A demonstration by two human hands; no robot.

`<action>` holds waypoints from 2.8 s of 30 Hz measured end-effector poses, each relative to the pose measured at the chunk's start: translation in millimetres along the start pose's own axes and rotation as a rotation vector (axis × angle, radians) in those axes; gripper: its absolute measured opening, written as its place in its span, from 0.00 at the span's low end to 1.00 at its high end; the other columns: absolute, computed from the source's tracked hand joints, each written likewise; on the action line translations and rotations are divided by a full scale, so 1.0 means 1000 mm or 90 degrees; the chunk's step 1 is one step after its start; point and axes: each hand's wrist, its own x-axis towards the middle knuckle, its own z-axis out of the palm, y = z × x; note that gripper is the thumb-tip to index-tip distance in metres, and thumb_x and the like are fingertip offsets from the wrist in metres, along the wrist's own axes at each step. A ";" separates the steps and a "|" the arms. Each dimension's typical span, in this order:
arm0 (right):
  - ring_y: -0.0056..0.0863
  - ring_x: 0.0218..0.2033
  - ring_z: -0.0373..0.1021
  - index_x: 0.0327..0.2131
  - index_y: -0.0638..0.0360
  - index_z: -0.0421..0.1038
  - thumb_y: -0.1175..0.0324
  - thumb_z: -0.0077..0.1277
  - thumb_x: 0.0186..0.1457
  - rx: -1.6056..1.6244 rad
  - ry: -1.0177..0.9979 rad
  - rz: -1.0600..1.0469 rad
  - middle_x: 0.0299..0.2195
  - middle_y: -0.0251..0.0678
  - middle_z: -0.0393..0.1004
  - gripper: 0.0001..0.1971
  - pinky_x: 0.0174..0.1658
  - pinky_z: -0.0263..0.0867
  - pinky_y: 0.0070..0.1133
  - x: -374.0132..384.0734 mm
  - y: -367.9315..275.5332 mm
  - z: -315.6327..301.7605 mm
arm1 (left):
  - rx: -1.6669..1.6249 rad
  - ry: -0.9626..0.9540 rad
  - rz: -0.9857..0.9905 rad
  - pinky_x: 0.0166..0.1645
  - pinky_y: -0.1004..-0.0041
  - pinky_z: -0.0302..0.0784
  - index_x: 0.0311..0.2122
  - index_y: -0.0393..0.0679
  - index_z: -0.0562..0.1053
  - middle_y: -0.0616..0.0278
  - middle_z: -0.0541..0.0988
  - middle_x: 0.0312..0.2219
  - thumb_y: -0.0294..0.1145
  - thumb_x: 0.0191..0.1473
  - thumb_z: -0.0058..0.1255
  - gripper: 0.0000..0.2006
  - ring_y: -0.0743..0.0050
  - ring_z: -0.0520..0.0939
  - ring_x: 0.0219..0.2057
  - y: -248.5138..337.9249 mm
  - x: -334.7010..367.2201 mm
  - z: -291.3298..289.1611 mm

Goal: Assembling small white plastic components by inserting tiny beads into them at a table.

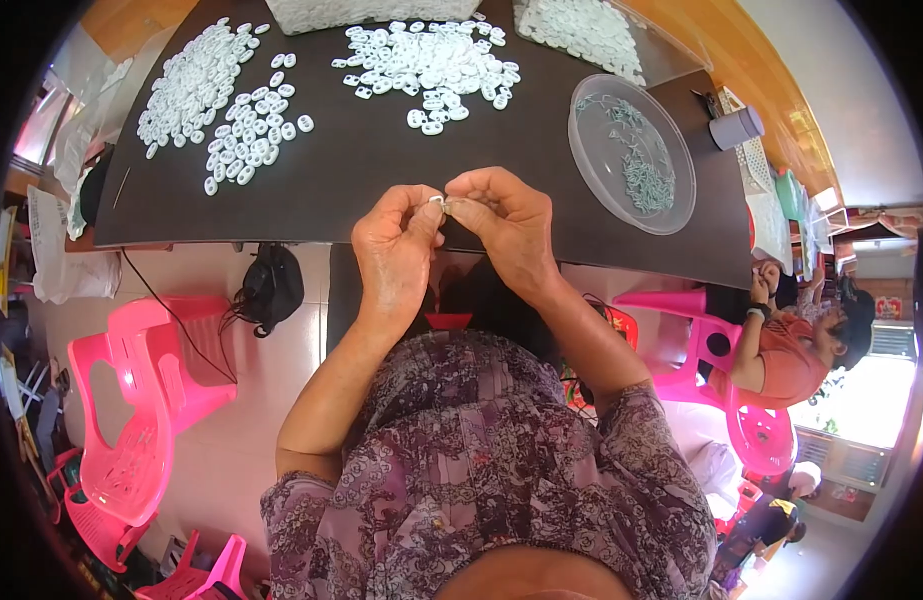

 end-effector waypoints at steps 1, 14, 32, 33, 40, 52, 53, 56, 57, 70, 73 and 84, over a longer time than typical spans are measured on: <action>0.12 0.31 0.68 0.34 0.65 0.70 0.79 0.50 0.50 -0.008 -0.005 -0.004 0.29 0.28 0.73 0.06 0.37 0.64 0.12 0.000 0.000 0.000 | -0.006 -0.001 -0.004 0.23 0.86 0.64 0.31 0.37 0.72 0.70 0.72 0.22 0.25 0.54 0.47 0.04 0.89 0.69 0.20 0.000 0.000 0.000; 0.16 0.27 0.64 0.29 0.66 0.67 0.74 0.44 0.55 -0.247 0.038 -0.106 0.24 0.31 0.68 0.05 0.32 0.62 0.17 0.005 0.016 0.012 | 0.034 0.047 0.041 0.21 0.86 0.64 0.30 0.37 0.72 0.70 0.72 0.22 0.24 0.53 0.48 0.03 0.88 0.69 0.19 -0.008 0.004 0.002; 0.32 0.27 0.63 0.27 0.53 0.73 0.73 0.57 0.39 -0.694 0.052 -0.445 0.22 0.33 0.66 0.07 0.29 0.60 0.27 0.084 0.028 -0.005 | -0.181 0.038 -0.056 0.21 0.81 0.68 0.32 0.32 0.72 0.60 0.74 0.22 0.23 0.52 0.49 0.05 0.80 0.72 0.18 0.001 0.013 -0.020; 0.32 0.27 0.63 0.27 0.53 0.73 0.73 0.57 0.39 -0.694 0.052 -0.447 0.22 0.33 0.66 0.07 0.29 0.60 0.27 0.085 0.029 -0.005 | -0.182 0.039 -0.054 0.21 0.81 0.68 0.32 0.32 0.72 0.60 0.74 0.22 0.23 0.52 0.49 0.05 0.80 0.72 0.18 0.000 0.013 -0.021; 0.27 0.27 0.66 0.28 0.55 0.74 0.74 0.55 0.42 -0.528 0.012 -0.375 0.24 0.32 0.70 0.06 0.28 0.60 0.22 0.069 0.023 -0.011 | -0.192 0.039 -0.041 0.20 0.82 0.68 0.33 0.32 0.72 0.60 0.74 0.22 0.24 0.53 0.49 0.05 0.81 0.72 0.18 0.001 0.014 -0.021; 0.12 0.24 0.65 0.34 0.63 0.75 0.74 0.53 0.48 0.038 -0.065 0.073 0.24 0.30 0.74 0.08 0.25 0.59 0.11 0.037 -0.007 -0.012 | -0.146 0.043 -0.040 0.20 0.84 0.67 0.37 0.33 0.72 0.63 0.74 0.22 0.23 0.52 0.49 0.07 0.83 0.73 0.19 0.009 0.010 -0.007; 0.12 0.24 0.65 0.34 0.63 0.75 0.74 0.54 0.48 0.044 -0.058 0.073 0.25 0.30 0.74 0.08 0.25 0.59 0.10 0.035 -0.007 -0.012 | -0.134 0.044 -0.039 0.20 0.85 0.67 0.37 0.34 0.72 0.63 0.74 0.22 0.23 0.52 0.49 0.07 0.84 0.73 0.19 0.008 0.009 -0.005; 0.12 0.24 0.65 0.33 0.63 0.75 0.74 0.54 0.48 0.061 -0.055 0.064 0.25 0.30 0.74 0.07 0.25 0.59 0.10 0.032 -0.007 -0.013 | -0.125 0.043 -0.026 0.20 0.85 0.67 0.35 0.34 0.72 0.64 0.74 0.22 0.23 0.52 0.49 0.05 0.85 0.72 0.19 0.007 0.006 -0.001; 0.12 0.24 0.65 0.33 0.63 0.75 0.74 0.54 0.48 0.063 -0.054 0.065 0.25 0.30 0.74 0.07 0.25 0.59 0.10 0.031 -0.006 -0.013 | -0.123 0.042 -0.026 0.20 0.85 0.67 0.35 0.34 0.72 0.64 0.74 0.22 0.23 0.52 0.49 0.05 0.85 0.72 0.19 0.007 0.006 0.000; 0.10 0.24 0.66 0.33 0.64 0.74 0.75 0.54 0.49 0.039 -0.023 0.035 0.24 0.29 0.74 0.06 0.24 0.58 0.10 0.022 0.000 -0.011 | -0.078 0.062 -0.031 0.20 0.86 0.65 0.34 0.35 0.72 0.66 0.73 0.22 0.22 0.52 0.48 0.04 0.86 0.71 0.18 0.002 0.002 0.004; 0.10 0.25 0.66 0.33 0.64 0.74 0.75 0.53 0.49 0.030 -0.027 0.032 0.25 0.29 0.74 0.06 0.25 0.59 0.10 0.021 -0.001 -0.010 | -0.069 0.066 -0.032 0.20 0.87 0.65 0.34 0.35 0.72 0.66 0.73 0.22 0.22 0.52 0.48 0.04 0.87 0.71 0.18 0.003 0.002 0.005; 0.12 0.30 0.67 0.32 0.67 0.73 0.79 0.51 0.49 -0.039 0.003 -0.028 0.27 0.30 0.74 0.05 0.34 0.63 0.12 0.015 -0.001 -0.004 | -0.079 0.046 -0.018 0.22 0.84 0.69 0.36 0.33 0.71 0.63 0.74 0.23 0.23 0.52 0.48 0.06 0.83 0.73 0.20 -0.001 0.001 0.004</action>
